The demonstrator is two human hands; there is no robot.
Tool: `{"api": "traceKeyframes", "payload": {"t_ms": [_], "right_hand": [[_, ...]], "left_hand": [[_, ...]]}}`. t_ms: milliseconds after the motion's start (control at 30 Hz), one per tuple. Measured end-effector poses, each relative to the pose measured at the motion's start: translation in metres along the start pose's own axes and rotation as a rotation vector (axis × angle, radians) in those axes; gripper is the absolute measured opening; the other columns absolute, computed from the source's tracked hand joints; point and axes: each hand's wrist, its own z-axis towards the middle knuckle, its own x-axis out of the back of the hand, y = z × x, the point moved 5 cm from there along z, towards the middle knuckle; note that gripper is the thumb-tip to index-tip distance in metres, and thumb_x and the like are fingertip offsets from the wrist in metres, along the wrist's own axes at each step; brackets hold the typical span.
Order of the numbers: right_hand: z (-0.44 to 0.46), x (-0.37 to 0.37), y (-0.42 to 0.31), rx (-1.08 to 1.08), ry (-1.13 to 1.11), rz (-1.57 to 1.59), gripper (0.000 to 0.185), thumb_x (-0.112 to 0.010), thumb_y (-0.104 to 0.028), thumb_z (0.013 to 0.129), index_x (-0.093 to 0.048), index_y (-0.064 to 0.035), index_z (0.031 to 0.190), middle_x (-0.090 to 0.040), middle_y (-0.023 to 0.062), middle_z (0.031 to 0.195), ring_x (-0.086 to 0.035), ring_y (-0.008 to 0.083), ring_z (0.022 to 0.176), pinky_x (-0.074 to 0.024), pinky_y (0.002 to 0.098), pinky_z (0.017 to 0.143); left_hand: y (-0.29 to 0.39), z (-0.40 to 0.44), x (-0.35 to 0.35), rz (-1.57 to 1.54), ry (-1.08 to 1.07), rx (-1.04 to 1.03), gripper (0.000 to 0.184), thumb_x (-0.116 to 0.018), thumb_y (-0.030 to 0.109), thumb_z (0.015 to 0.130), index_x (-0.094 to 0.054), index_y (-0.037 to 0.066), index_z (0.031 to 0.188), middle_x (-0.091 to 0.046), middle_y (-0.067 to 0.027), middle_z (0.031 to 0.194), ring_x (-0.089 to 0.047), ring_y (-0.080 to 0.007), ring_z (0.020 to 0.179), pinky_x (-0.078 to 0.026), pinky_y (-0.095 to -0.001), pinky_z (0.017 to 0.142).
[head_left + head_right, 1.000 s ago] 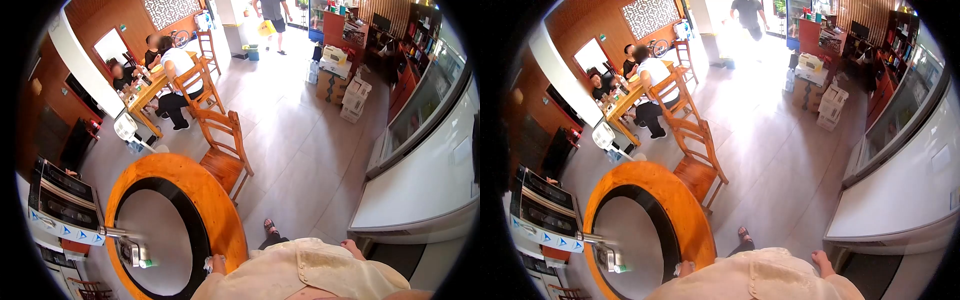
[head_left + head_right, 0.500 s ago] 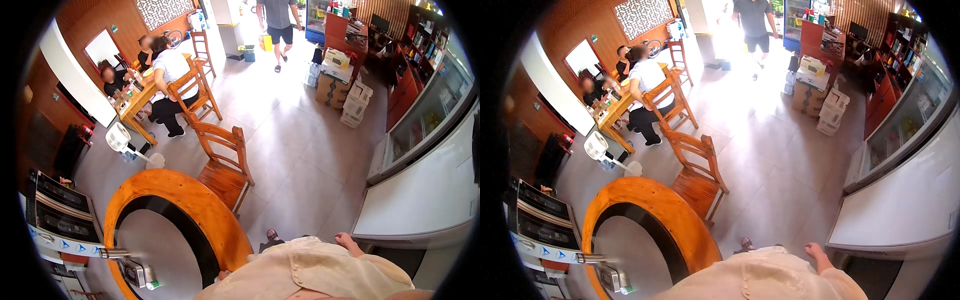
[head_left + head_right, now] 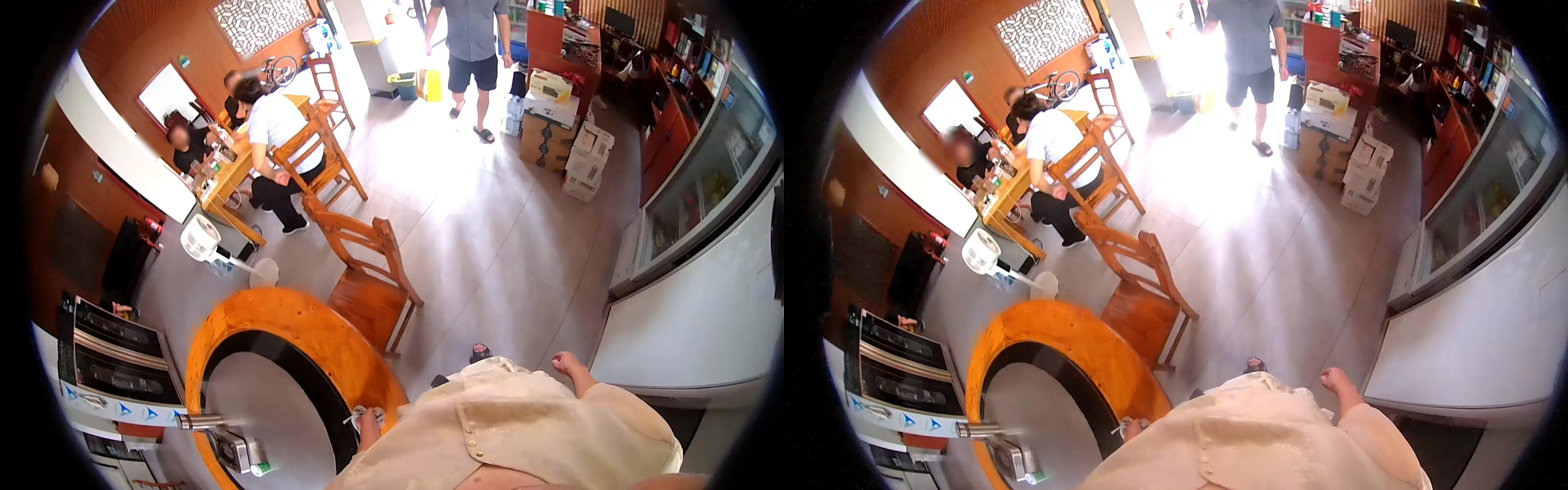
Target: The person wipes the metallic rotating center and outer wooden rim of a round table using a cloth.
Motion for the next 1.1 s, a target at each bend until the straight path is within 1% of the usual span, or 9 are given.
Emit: {"api": "traceKeyframes", "payload": {"t_ms": [100, 167, 233, 333, 433, 667, 767, 867, 1100], "right_hand": [[0.025, 0.01, -0.016, 0.039, 0.037, 0.007, 0.033, -0.058, -0.028, 0.081, -0.072, -0.0077, 0.103, -0.07, 0.0165, 0.102, -0.067, 0.0319, 0.094, -0.0531, 0.0379, 0.086], [0.034, 0.019, -0.027, 0.053, 0.038, 0.013, 0.033, -0.059, -0.028, 0.081, -0.071, -0.0074, 0.104, -0.07, 0.0166, 0.103, -0.067, 0.0316, 0.096, -0.0528, 0.038, 0.086], [0.039, 0.021, -0.036, 0.087, 0.056, 0.019, 0.033, -0.059, -0.027, 0.082, -0.07, -0.007, 0.106, -0.07, 0.0168, 0.104, -0.067, 0.0312, 0.096, -0.0527, 0.0379, 0.086], [0.034, 0.021, -0.031, -0.005, 0.013, 0.145, 0.03, -0.057, -0.022, 0.082, -0.072, -0.0072, 0.104, -0.069, 0.0167, 0.106, -0.065, 0.0335, 0.1, -0.0516, 0.0384, 0.089], [0.027, 0.018, -0.02, 0.008, 0.02, 0.098, 0.031, -0.06, -0.024, 0.083, -0.07, -0.0074, 0.107, -0.07, 0.0169, 0.104, -0.067, 0.0295, 0.095, -0.0527, 0.0368, 0.085], [0.018, 0.003, 0.016, -0.059, -0.043, 0.007, 0.031, -0.06, -0.026, 0.083, -0.07, -0.0065, 0.106, -0.07, 0.0181, 0.101, -0.068, 0.0305, 0.092, -0.0531, 0.0375, 0.082], [0.019, 0.011, 0.007, -0.054, -0.051, 0.05, 0.031, -0.059, -0.026, 0.083, -0.07, -0.0061, 0.105, -0.07, 0.0183, 0.1, -0.068, 0.0316, 0.092, -0.0532, 0.0381, 0.082], [0.026, 0.015, -0.002, 0.007, -0.032, 0.018, 0.031, -0.058, -0.025, 0.083, -0.07, -0.0062, 0.105, -0.069, 0.0183, 0.101, -0.066, 0.0337, 0.094, -0.0528, 0.0394, 0.083], [0.03, 0.031, -0.037, 0.061, -0.028, -0.027, 0.032, -0.058, -0.026, 0.083, -0.07, -0.0058, 0.105, -0.07, 0.0174, 0.1, -0.067, 0.0332, 0.092, -0.0533, 0.039, 0.082]], "left_hand": [[0.033, 0.023, -0.05, 0.435, 0.127, 0.016, 0.022, -0.059, -0.005, 0.077, -0.045, 0.011, 0.084, -0.05, -0.0076, 0.065, -0.055, -0.0196, 0.052, -0.045, -0.0319, 0.048], [0.033, 0.045, -0.069, 0.465, 0.168, -0.047, 0.03, -0.063, 0.001, 0.076, -0.053, 0.005, 0.105, -0.062, -0.0154, 0.082, -0.065, -0.0264, 0.071, -0.052, -0.0355, 0.06], [0.041, 0.074, -0.084, 0.729, 0.167, -0.144, 0.054, -0.066, 0.01, 0.074, -0.05, 0.002, 0.125, -0.064, -0.0203, 0.109, -0.065, -0.0327, 0.097, -0.053, -0.0381, 0.079], [0.072, 0.059, -0.125, 1.158, 0.198, -0.202, 0.066, -0.069, 0.017, 0.071, -0.046, 0.0, 0.131, -0.062, -0.0193, 0.12, -0.059, -0.0344, 0.113, -0.049, -0.0373, 0.092], [0.081, 0.047, -0.138, 1.054, 0.161, -0.275, 0.067, -0.071, 0.021, 0.069, -0.048, 0.001, 0.129, -0.062, -0.0217, 0.12, -0.059, -0.0364, 0.113, -0.047, -0.0383, 0.096], [0.059, 0.08, -0.068, 1.084, 0.237, -0.229, 0.068, -0.072, 0.022, 0.068, -0.048, 0.0, 0.128, -0.06, -0.0224, 0.122, -0.059, -0.0364, 0.114, -0.046, -0.0387, 0.096], [0.052, 0.053, -0.044, 0.99, 0.255, -0.105, 0.071, -0.073, 0.018, 0.065, -0.047, -0.004, 0.128, -0.059, -0.0233, 0.122, -0.058, -0.0371, 0.113, -0.045, -0.0376, 0.097], [0.052, 0.03, -0.032, 1.156, 0.3, -0.008, 0.074, -0.073, 0.015, 0.064, -0.045, -0.005, 0.13, -0.058, -0.0241, 0.124, -0.057, -0.0376, 0.115, -0.044, -0.0364, 0.098], [0.008, 0.051, 0.015, 1.125, 0.326, -0.006, 0.078, -0.074, 0.015, 0.063, -0.043, -0.006, 0.131, -0.055, -0.0266, 0.127, -0.054, -0.0395, 0.118, -0.042, -0.0367, 0.1]]}}
